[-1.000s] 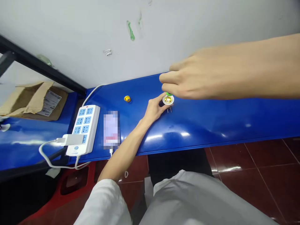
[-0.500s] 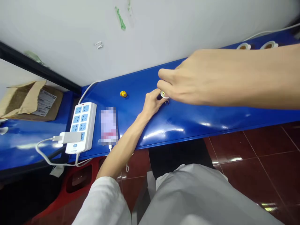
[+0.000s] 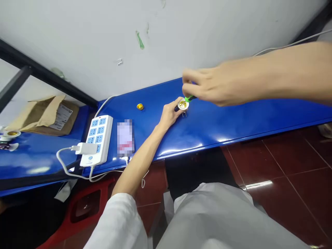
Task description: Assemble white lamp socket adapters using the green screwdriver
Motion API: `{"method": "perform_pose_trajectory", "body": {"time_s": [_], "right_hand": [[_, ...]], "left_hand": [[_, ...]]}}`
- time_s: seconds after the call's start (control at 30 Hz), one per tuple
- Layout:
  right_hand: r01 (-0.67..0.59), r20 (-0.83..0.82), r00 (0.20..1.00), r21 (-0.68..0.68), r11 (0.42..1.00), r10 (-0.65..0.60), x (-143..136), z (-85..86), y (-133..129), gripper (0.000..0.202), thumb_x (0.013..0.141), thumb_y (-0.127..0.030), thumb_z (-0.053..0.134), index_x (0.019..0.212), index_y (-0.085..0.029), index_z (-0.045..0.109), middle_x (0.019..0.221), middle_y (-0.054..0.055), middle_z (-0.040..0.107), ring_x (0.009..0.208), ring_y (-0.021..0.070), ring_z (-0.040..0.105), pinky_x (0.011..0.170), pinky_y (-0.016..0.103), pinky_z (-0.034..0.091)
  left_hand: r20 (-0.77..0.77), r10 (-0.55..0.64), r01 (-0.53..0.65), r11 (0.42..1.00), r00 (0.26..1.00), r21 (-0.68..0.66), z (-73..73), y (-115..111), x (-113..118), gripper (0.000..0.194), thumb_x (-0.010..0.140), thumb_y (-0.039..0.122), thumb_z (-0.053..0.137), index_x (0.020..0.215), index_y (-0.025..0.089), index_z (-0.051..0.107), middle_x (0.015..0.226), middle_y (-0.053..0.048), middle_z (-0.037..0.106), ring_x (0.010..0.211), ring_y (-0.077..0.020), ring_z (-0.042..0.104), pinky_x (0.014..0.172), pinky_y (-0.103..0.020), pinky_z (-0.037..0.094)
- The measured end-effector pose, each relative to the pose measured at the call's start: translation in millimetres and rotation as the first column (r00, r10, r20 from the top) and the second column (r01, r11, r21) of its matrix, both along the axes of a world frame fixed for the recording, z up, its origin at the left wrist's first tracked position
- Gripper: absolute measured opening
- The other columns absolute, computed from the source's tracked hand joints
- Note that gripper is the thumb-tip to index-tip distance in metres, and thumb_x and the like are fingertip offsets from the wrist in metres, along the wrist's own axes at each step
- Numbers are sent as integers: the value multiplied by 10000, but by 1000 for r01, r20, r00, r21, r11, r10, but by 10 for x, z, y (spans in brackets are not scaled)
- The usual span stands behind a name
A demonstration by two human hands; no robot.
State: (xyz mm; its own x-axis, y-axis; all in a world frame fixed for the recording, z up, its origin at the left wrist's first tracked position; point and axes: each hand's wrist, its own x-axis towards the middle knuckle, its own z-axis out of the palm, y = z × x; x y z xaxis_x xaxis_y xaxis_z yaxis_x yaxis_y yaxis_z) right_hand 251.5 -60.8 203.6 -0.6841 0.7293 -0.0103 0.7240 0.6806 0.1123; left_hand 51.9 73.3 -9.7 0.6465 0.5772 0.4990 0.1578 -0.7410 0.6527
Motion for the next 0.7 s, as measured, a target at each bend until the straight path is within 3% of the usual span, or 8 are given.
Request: {"method": "perform_pose_trajectory", "body": {"time_s": [0.1, 0.2, 0.4, 0.7], "right_hand": [[57, 262, 963, 16, 998, -60, -152, 166, -33, 280, 957, -91, 447, 1156, -50, 640, 1253, 94, 612, 782, 38, 470, 650, 272, 276], [174, 458, 870, 60, 983, -182, -386, 277, -86, 289, 878, -15, 523, 1144, -76, 619, 1247, 106, 602, 727, 57, 474, 600, 290, 266], [67, 361, 924, 168, 983, -125, -434, 123, -54, 305, 947, -38, 414, 1166, -57, 626, 1123, 111, 610, 778, 87, 514, 637, 293, 299], [259, 375, 882, 119, 958, -285, -659, 158, -63, 320, 906, 2, 423, 1090, -70, 675, 1152, 141, 646, 769, 134, 588, 633, 317, 336]], "left_hand": [[-8, 14, -14, 1000, 1000, 18, -17, 6, 4, 369, 895, 351, 860, 1228, 201, 806, 911, 7, 814, 765, -165, 718, 749, -239, 545], [-23, 27, -27, 999, 999, 24, -33, 22, 9, 376, 877, 331, 875, 1219, 189, 812, 929, -7, 827, 772, -174, 726, 737, -236, 545], [-21, 32, -31, 999, 999, 24, 6, 5, 11, 278, 876, 277, 875, 1131, 171, 835, 874, -8, 820, 749, -169, 721, 720, -230, 528], [-77, 64, -67, 997, 995, -40, 75, -47, 7, 156, 867, 232, 873, 991, 142, 843, 917, -42, 845, 808, -186, 744, 746, -229, 523]]}}
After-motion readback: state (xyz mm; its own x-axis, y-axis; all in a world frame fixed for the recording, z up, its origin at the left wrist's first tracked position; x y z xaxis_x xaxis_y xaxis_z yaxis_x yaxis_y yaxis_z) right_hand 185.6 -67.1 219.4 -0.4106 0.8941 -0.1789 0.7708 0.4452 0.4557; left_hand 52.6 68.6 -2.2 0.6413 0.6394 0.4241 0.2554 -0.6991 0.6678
